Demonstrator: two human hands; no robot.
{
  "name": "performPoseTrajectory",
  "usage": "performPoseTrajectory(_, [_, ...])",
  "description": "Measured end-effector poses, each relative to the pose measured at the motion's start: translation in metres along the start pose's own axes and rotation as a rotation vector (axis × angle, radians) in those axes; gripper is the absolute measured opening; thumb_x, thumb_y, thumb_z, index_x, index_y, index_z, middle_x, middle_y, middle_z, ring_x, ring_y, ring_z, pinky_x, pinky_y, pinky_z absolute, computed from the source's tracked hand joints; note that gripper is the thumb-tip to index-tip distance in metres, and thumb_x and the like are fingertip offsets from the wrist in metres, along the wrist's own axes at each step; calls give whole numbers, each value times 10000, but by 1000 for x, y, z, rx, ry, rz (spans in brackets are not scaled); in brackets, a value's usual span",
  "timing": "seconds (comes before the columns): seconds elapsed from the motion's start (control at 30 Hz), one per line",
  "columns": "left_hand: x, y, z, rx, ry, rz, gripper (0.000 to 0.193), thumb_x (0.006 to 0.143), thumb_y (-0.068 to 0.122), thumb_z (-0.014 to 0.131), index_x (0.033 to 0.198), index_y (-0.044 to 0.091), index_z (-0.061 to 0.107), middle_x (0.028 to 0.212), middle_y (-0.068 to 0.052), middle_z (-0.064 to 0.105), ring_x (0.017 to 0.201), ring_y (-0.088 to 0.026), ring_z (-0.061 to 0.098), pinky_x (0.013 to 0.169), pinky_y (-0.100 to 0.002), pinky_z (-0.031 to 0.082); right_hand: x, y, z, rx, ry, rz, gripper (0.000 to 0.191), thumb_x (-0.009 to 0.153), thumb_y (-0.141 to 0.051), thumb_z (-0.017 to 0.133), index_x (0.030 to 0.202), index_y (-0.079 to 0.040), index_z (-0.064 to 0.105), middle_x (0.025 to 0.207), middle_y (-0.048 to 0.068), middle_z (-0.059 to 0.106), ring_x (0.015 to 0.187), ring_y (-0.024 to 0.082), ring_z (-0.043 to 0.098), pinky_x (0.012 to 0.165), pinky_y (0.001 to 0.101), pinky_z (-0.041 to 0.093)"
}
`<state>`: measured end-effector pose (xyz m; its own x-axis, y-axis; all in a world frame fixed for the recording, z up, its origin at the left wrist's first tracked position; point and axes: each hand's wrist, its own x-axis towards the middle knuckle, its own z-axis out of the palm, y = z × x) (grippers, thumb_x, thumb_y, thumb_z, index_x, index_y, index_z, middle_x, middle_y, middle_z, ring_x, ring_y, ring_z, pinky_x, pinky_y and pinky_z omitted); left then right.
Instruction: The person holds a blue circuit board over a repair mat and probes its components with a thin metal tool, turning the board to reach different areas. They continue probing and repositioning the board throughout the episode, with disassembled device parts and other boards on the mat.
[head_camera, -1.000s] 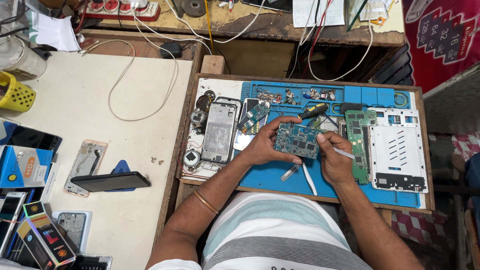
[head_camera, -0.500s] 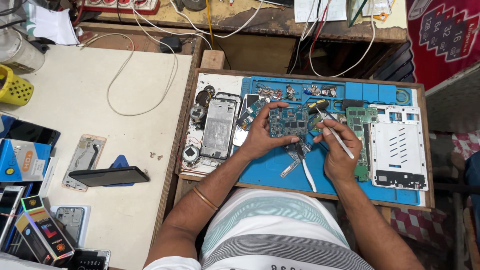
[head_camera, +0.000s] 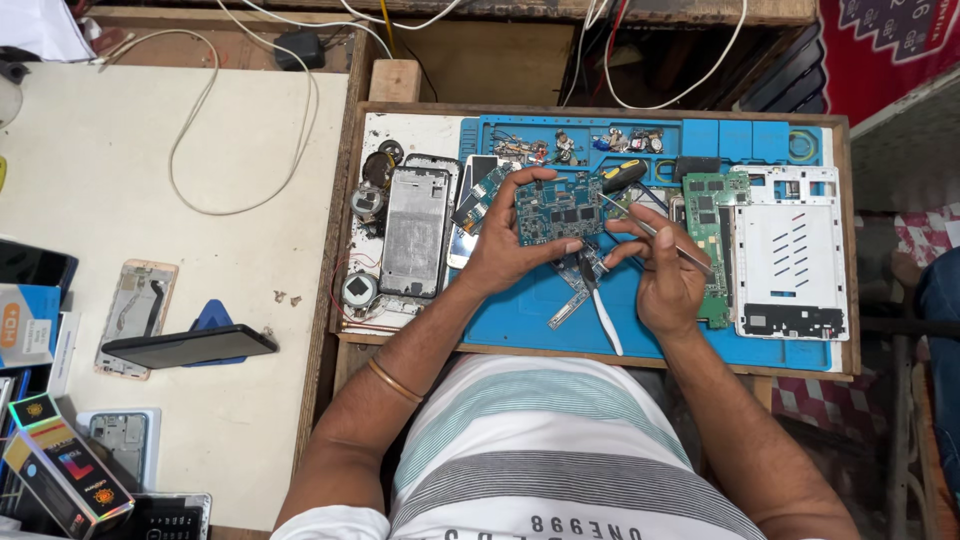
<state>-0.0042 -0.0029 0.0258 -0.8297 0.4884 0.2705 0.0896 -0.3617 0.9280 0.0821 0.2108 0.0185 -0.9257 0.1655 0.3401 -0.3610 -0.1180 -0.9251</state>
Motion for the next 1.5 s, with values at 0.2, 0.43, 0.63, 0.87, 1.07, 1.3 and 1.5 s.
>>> performPoseTrajectory(0.2, [1,5,0,-48,-7,-22,776,817,9,884,1428,121,419,1310,-102,610,1210,-188,678,1033,-345,641,0,-6,4,-185,55,17,514,1163,-356,440,1346,99,596,1122,235,701,847,221,708,752,314,581])
performPoseTrajectory(0.43, [0,5,1,-64,6,-34,771,811,-1,879,1420,119,423,1295,-88,616,1197,-185,680,1025,-350,646,-1,-8,10,-305,98,-87,467,1165,-336,484,1282,89,641,1102,214,724,844,203,717,762,307,586])
performPoseTrajectory(0.63, [0,7,1,-104,33,2,775,808,-28,878,1426,112,432,1269,-91,639,1186,-180,675,1032,-336,620,0,-9,10,-348,31,-134,398,1144,-290,519,1247,61,676,1099,205,746,835,186,732,733,292,590])
performPoseTrajectory(0.87, [2,7,-1,-43,66,32,778,785,-10,901,1411,99,451,1279,-89,641,1191,-176,675,1043,-330,614,-6,-8,12,-359,-22,-175,264,1109,-165,563,1222,35,694,1097,183,728,869,174,735,745,275,598])
performPoseTrajectory(1.07, [3,6,-1,-36,38,-7,765,765,3,908,1390,85,474,1261,-91,638,1166,-179,696,1015,-331,636,-4,-8,10,-351,1,-199,251,1125,-161,567,1228,34,688,1102,178,711,905,174,733,790,281,601])
performPoseTrajectory(1.3, [2,3,1,-54,46,-7,773,788,2,893,1415,93,451,1256,-88,652,1152,-174,699,1003,-325,639,-6,-5,7,-354,-13,-149,238,1097,-157,594,1204,26,701,987,143,738,827,153,719,708,257,585])
performPoseTrajectory(1.5, [1,3,1,-67,29,-36,782,807,-4,878,1443,102,434,1265,-99,659,1168,-176,695,1018,-328,630,-3,-10,12,-334,16,-172,186,1075,-111,627,1187,22,692,1061,160,730,849,158,725,710,263,602])
